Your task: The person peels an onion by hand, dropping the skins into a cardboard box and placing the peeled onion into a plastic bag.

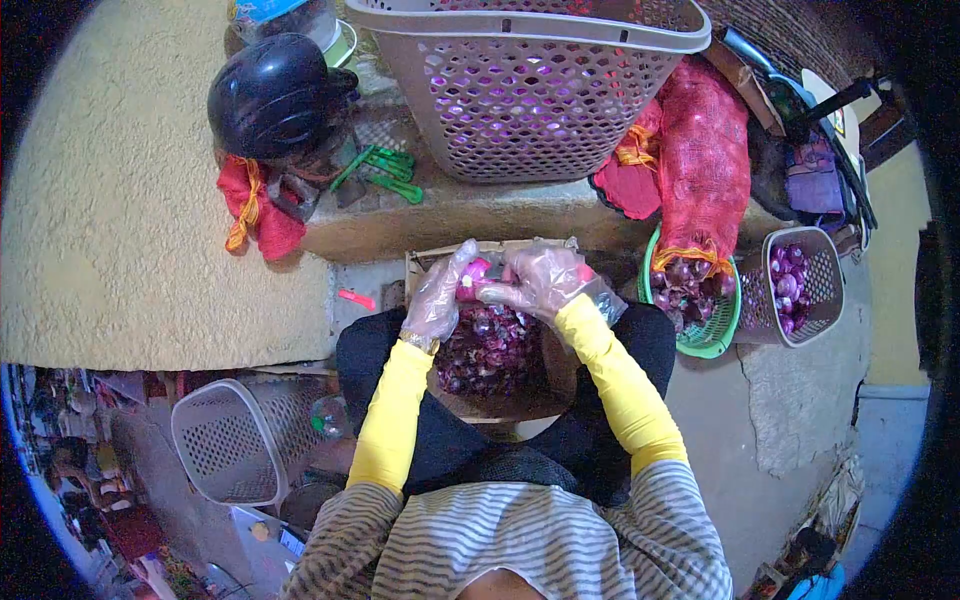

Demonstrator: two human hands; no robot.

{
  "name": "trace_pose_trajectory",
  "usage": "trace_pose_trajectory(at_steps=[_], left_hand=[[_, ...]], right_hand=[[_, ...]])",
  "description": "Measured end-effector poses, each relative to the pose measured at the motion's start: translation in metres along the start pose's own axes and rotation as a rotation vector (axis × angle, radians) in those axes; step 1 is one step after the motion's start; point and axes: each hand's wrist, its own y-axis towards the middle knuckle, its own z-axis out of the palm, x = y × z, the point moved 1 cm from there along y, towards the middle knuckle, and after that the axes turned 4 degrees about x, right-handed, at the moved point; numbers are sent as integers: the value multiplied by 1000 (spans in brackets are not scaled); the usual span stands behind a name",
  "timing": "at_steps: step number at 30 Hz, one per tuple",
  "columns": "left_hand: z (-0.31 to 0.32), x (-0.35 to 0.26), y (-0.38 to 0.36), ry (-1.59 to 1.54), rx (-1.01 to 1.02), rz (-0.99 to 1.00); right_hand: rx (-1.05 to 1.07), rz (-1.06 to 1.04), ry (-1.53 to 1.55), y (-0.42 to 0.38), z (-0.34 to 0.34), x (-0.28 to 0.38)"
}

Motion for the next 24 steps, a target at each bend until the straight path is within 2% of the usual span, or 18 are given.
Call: trace_pose_trajectory(at_steps=[8, 10, 14, 17, 19, 24], left_hand=[[5, -7, -5, 29, 50, 74], [6, -5, -3, 24, 32, 136], [0, 2, 3, -4, 15, 120], [1, 6, 6, -3, 65, 151], [-2, 9, 8, 48, -4, 149], [-5, 12, 9, -3, -4, 131]], right_hand=[[10, 12, 41, 3, 14, -5], [-89, -16, -9, 4, 20, -7], [-126, -29, 4, 4, 22, -6], [-100, -16, 44, 5, 24, -5], [22, 66, 33, 6, 22, -2], [113, 50, -28, 6, 17, 0]])
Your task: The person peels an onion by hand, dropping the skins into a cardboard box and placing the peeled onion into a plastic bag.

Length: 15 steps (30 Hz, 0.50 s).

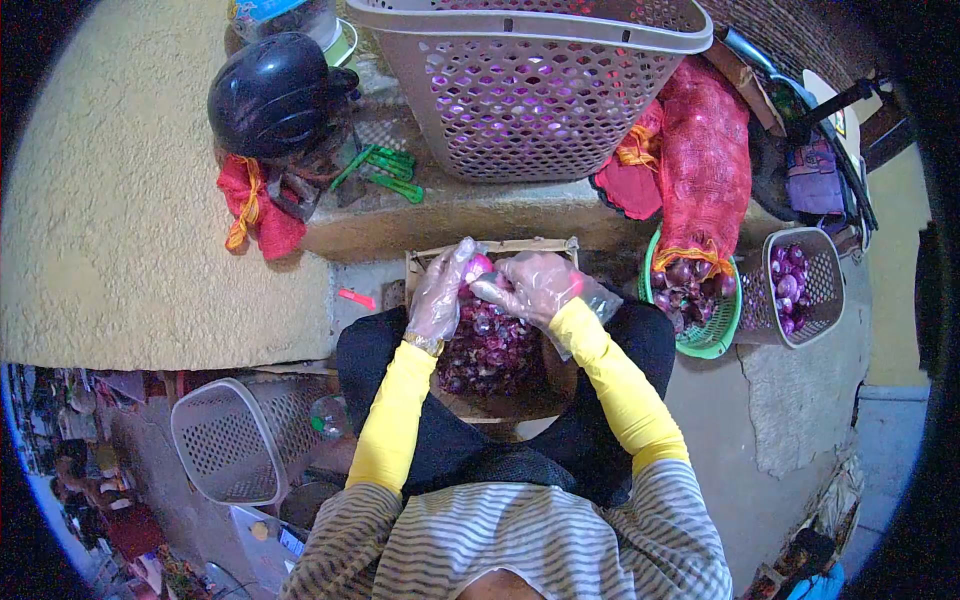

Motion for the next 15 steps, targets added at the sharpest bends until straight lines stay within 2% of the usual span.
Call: trace_pose_trajectory(at_steps=[4, 11, 14, 15], left_hand=[[-5, 0, 3, -47, -61, -20], [-1, -14, -6, -149, -73, -76], [-5, -7, -6, -213, -58, -55], [-3, -4, -9, -135, -88, 83]], right_hand=[[108, -94, -50, 1, 1, 1], [162, -27, -77, -3, 13, -3], [146, 88, -159, 0, 35, -17], [142, 39, -129, 0, 36, -19]])
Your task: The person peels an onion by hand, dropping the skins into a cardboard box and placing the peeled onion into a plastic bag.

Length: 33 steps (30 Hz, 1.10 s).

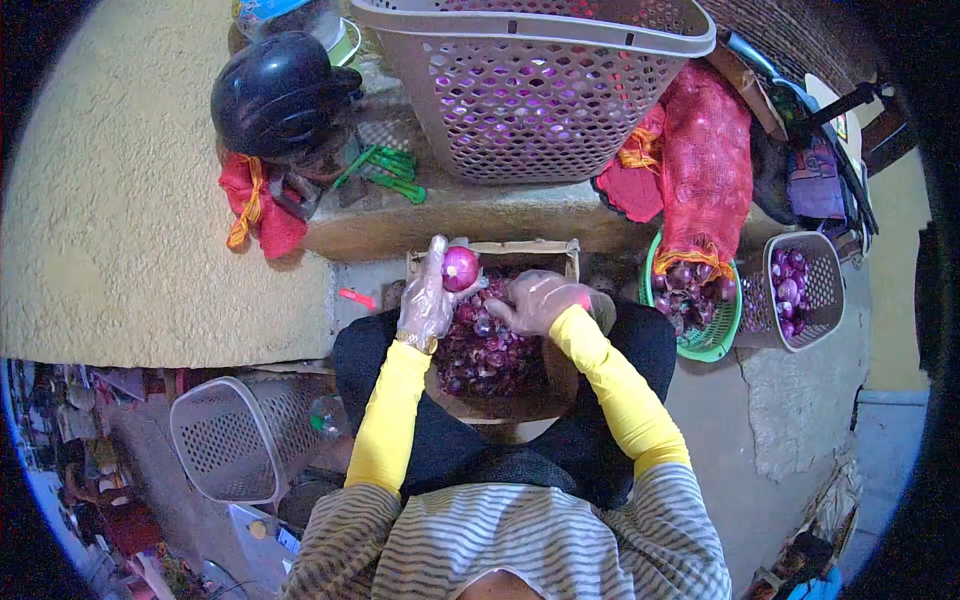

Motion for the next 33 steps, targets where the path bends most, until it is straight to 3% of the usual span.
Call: trace_pose_trajectory(at_steps=[1, 2, 4, 8, 10, 11, 13, 14, 16, 17, 19, 20, 22, 24, 25, 27, 28, 30, 31, 33], left_hand=[[0, 1, -2, 73, -18, 142], [-2, -1, 0, 73, -21, 144], [-8, -2, 7, -195, -62, -99], [-16, 0, 8, -214, -57, -122], [-17, -3, 6, -181, -37, -151], [-21, 2, 7, -182, -38, -149], [-27, 9, 10, 141, 92, 43], [-32, 13, 12, 140, 92, 43], [-30, 9, 12, -193, 176, -210], [-35, 15, 14, -194, 175, -209], [-35, 22, 18, 412, 235, 115], [-38, 25, 19, 411, 234, 116], [-18, 4, 10, -273, 82, -217], [-17, 1, 11, -262, 83, -218], [-17, 0, 10, -249, 82, -216], [-16, -6, 9, -231, 93, -237], [-14, -9, 8, -213, 108, -260], [-21, -3, 11, -181, 114, -284], [-20, -4, 10, -148, 116, -308], [-6, -7, 0, -124, 45, -254]], right_hand=[[-7, -51, 27, 0, 1, -1], [-6, -53, 26, 2, 3, -1], [116, 3, -18, 0, -7, 5], [123, 38, 108, -8, -32, 12], [148, 89, 235, -7, -40, 10], [62, 21, 257, -4, -35, 4], [40, 54, 241, -3, -42, 10], [17, 88, 226, -3, -44, 11], [-45, 26, 290, 0, -35, 3], [-101, 43, 300, 2, -31, -1], [-155, 59, 306, 6, -23, -10], [-219, 19, 322, 8, -18, -16], [-283, -21, 339, 11, -11, -20], [-222, 15, 817, 14, -4, -23], [-222, 14, 817, 16, -1, -23], [-161, 65, 1096, 20, 3, -23], [-163, 65, 1096, 21, 3, -23], [-419, -139, 637, 22, -1, -21], [-419, -140, 638, 15, -17, -10], [-205, -17, 354, -2, -45, 5]])
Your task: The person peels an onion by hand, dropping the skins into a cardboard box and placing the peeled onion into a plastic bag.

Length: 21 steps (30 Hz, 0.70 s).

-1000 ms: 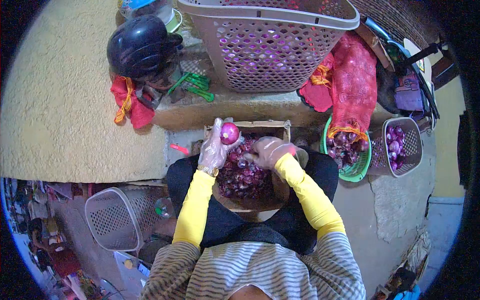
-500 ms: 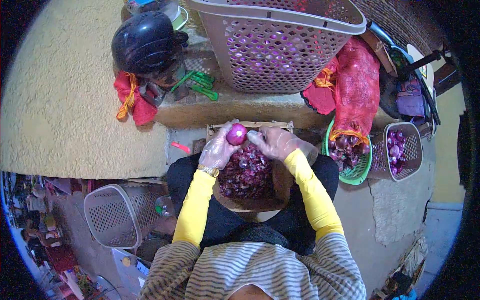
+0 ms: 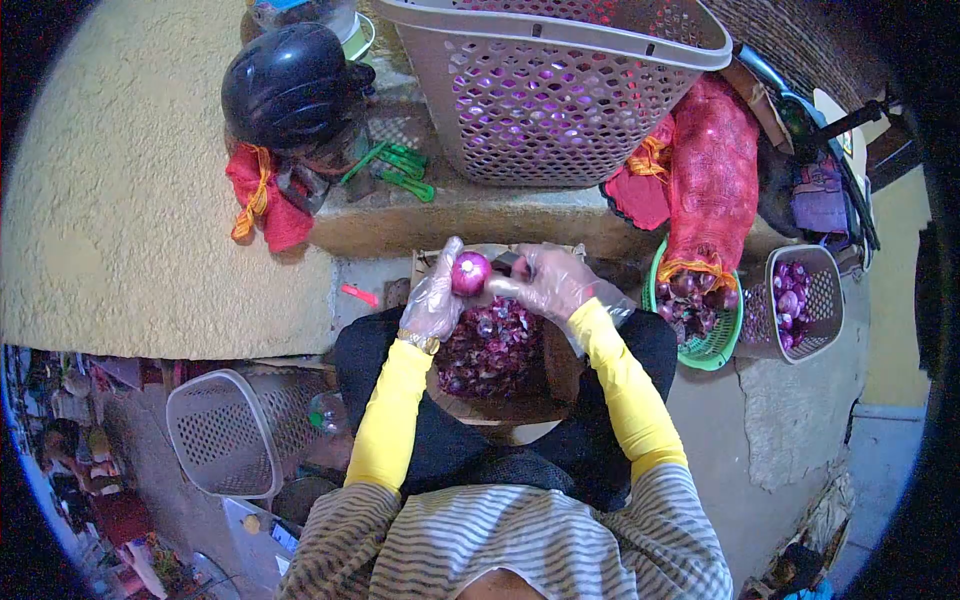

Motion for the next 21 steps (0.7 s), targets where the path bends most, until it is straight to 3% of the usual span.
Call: trace_pose_trajectory(at_steps=[4, 6, 21], left_hand=[[14, -1, -5, 71, -111, 38], [12, -1, -5, 115, -60, 50], [15, 2, 0, 83, -63, -17]], right_hand=[[-88, -107, -70, 2, 10, -4], [-121, -127, -79, 1, 13, -4], [-52, -60, -157, 0, 12, 4]])
